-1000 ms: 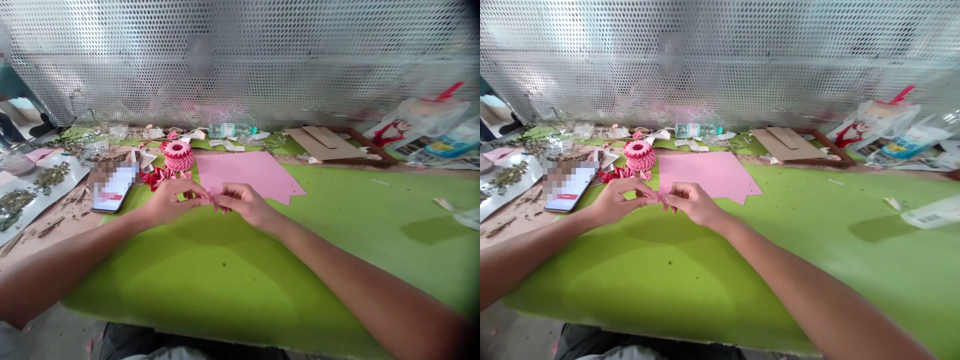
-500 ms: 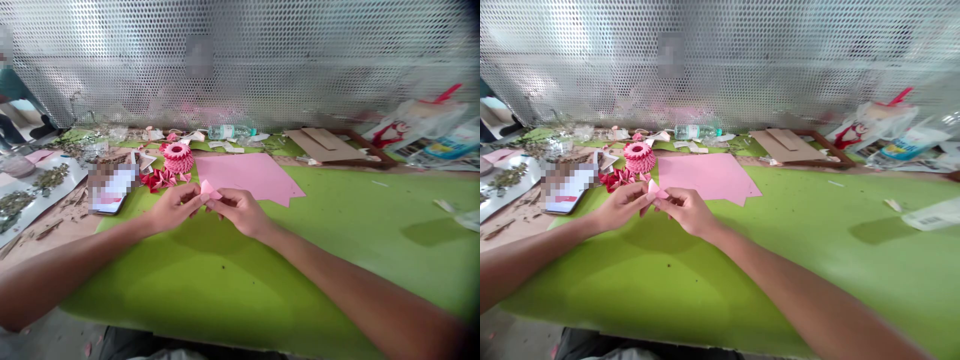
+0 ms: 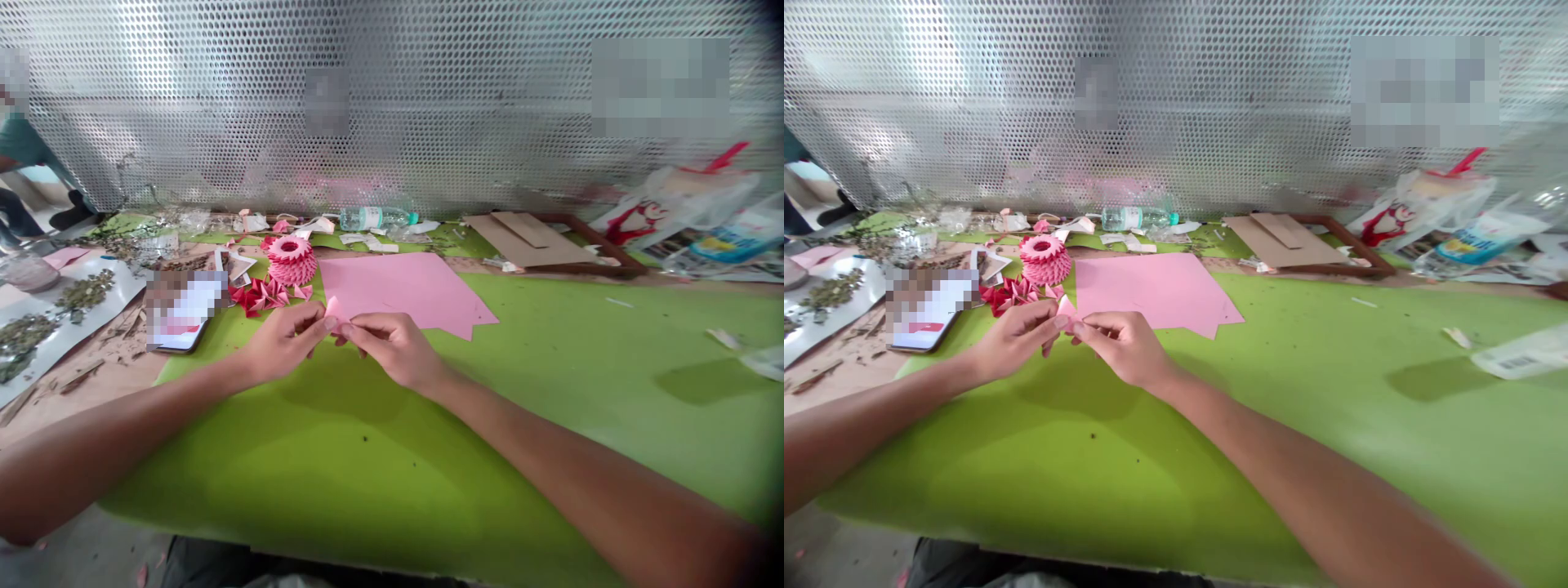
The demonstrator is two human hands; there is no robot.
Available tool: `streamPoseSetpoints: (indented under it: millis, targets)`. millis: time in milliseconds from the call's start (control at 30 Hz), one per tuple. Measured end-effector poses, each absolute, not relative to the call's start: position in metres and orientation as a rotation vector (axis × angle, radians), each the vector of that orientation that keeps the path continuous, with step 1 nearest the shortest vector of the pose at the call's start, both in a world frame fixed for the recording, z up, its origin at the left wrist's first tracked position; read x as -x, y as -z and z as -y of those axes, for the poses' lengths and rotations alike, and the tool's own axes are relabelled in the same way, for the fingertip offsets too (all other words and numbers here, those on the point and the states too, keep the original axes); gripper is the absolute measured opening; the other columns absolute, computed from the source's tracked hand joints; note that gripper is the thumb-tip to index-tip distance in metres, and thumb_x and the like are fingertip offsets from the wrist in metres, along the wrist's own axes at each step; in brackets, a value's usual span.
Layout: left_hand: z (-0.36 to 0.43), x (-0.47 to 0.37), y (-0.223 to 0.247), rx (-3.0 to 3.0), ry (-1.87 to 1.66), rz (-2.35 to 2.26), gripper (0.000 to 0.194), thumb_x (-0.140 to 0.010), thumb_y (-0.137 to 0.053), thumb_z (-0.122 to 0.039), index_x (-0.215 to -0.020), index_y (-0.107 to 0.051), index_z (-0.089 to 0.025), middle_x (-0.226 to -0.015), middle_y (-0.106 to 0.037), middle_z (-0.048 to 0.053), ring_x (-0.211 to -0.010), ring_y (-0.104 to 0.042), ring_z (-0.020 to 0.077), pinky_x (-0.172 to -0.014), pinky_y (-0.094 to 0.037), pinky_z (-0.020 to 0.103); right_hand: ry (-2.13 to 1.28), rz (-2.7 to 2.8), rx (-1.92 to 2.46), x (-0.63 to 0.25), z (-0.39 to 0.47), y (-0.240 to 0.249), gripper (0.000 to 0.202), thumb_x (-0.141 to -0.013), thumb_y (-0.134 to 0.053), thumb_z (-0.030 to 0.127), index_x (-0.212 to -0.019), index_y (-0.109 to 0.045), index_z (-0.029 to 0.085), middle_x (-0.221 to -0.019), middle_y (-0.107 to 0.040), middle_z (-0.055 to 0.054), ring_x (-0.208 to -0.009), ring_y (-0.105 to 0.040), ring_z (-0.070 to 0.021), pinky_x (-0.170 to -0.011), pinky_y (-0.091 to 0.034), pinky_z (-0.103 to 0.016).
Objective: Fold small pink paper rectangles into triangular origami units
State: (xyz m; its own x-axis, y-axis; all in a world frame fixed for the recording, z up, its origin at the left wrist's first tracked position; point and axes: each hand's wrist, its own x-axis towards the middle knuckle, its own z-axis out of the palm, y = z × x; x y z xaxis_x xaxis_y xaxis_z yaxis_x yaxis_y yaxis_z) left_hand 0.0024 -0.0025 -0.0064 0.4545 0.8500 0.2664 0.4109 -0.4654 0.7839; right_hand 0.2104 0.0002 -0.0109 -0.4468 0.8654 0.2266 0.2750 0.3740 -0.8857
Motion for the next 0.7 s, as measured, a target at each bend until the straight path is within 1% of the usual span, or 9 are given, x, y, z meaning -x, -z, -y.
streamPoseSetpoints:
  millis: [167, 367, 467, 533, 633, 700]
  targets:
    - [-0.0003, -0.0003, 0.0061, -2.156, -0.873, -1.001, 0.039, -0.100, -0.045, -0.043, -0.072, -0.053, -0.016, -0.063, -0.050, -0.002, -0.056, -0.047, 0.0100, -0.052, -0.032, 0.023, -1.066, 1.937, 1.015, -0.2109, -0.0006, 0.0119, 0.040, -0.090, -0.061, 0.051, -0.079, -0.077, 0.016, -0.065, -0.068, -0.005, -0.053, -0.052, -0.0136, -0.050, -0.037, -0.027]
    - [-0.0006, 0.0008, 0.0011, -2.184, -0.772, -1.012, 0.041, -0.098, -0.045, -0.043, -0.068, -0.050, -0.016, -0.062, -0.050, -0.002, -0.056, -0.046, 0.0098, -0.053, -0.033, 0.022, -1.081, 2.004, 0.975, -0.2100, 0.0006, 0.0091, 0.034, -0.092, -0.057, 0.043, -0.080, -0.072, 0.015, -0.069, -0.066, -0.004, -0.056, -0.051, -0.0133, -0.052, -0.037, -0.027]
    - [0.0004, 0.0008, 0.0007, -2.161, -0.683, -0.961, 0.038, -0.098, -0.046, -0.044, -0.076, -0.057, -0.015, -0.067, -0.054, -0.001, -0.058, -0.049, 0.0103, -0.053, -0.034, 0.022, -1.055, 2.009, 0.941, -0.2097, 0.0014, 0.0070, 0.029, -0.094, -0.055, 0.041, -0.086, -0.068, 0.016, -0.073, -0.064, -0.003, -0.057, -0.050, -0.0123, -0.054, -0.037, -0.026]
    - [0.0010, 0.0004, 0.0019, -2.139, -0.641, -0.956, 0.037, -0.099, -0.045, -0.045, -0.080, -0.058, -0.015, -0.071, -0.056, 0.000, -0.060, -0.050, 0.0109, -0.053, -0.036, 0.022, -1.007, 2.010, 0.932, -0.2092, 0.0020, 0.0061, 0.028, -0.095, -0.055, 0.041, -0.085, -0.065, 0.017, -0.071, -0.060, -0.001, -0.057, -0.048, -0.0115, -0.054, -0.036, -0.026]
    - [0.0015, -0.0010, 0.0047, -2.119, -0.669, -0.993, 0.038, -0.100, -0.041, -0.045, -0.079, -0.054, -0.016, -0.069, -0.054, -0.001, -0.059, -0.051, 0.0112, -0.054, -0.037, 0.023, -0.943, 1.989, 0.944, -0.2082, 0.0031, 0.0060, 0.031, -0.096, -0.054, 0.043, -0.080, -0.061, 0.018, -0.070, -0.057, 0.000, -0.057, -0.045, -0.0110, -0.055, -0.036, -0.025]
    - [0.0017, -0.0024, 0.0064, -2.123, -0.719, -1.008, 0.037, -0.101, -0.039, -0.043, -0.077, -0.050, -0.017, -0.067, -0.052, -0.002, -0.058, -0.050, 0.0112, -0.055, -0.037, 0.023, -0.922, 1.950, 0.962, -0.2076, 0.0035, 0.0066, 0.031, -0.096, -0.055, 0.044, -0.080, -0.060, 0.018, -0.070, -0.057, 0.000, -0.057, -0.045, -0.0110, -0.055, -0.036, -0.025]
